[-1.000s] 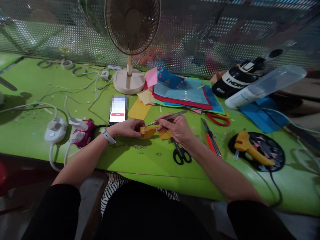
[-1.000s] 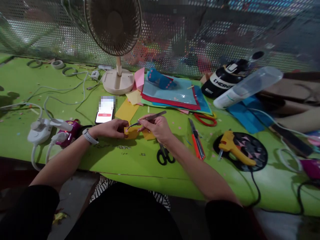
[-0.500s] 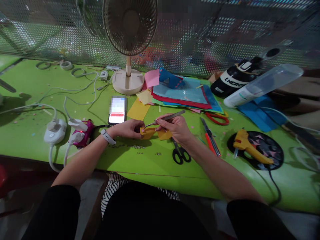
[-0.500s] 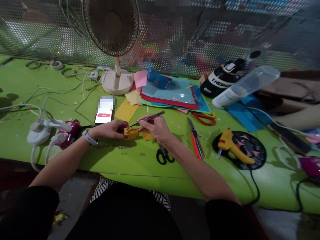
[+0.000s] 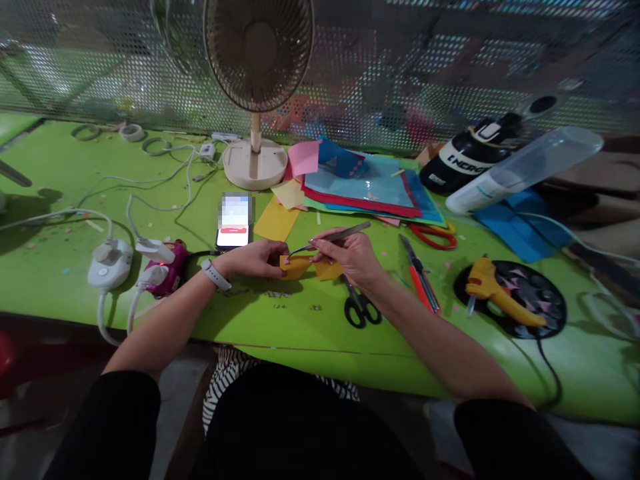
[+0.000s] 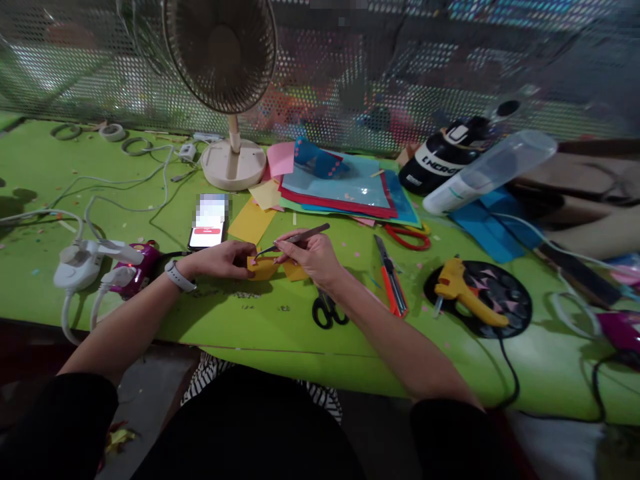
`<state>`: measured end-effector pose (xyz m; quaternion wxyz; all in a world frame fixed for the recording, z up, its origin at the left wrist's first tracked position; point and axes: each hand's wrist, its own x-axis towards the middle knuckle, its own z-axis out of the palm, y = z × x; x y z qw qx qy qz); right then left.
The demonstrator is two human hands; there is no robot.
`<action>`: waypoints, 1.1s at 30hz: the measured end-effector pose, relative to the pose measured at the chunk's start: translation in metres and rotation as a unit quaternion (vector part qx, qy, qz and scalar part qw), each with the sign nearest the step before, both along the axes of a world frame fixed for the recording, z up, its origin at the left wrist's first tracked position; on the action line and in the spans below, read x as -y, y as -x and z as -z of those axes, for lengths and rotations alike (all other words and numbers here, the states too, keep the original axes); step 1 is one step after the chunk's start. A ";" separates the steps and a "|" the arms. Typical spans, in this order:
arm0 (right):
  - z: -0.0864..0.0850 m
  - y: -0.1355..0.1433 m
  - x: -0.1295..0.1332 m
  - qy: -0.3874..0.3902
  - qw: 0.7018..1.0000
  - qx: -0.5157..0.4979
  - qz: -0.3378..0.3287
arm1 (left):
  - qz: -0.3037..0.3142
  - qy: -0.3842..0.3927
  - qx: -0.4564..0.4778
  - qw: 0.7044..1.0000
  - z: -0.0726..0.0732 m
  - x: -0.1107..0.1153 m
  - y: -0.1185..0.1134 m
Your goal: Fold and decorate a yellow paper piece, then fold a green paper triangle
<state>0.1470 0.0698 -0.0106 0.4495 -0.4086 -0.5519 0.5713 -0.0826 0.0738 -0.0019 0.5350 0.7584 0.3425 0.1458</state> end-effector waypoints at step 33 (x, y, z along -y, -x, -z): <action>-0.007 0.002 0.006 -0.010 1.000 0.016 0.007 | -0.005 0.034 0.018 0.999 0.002 0.001 -0.001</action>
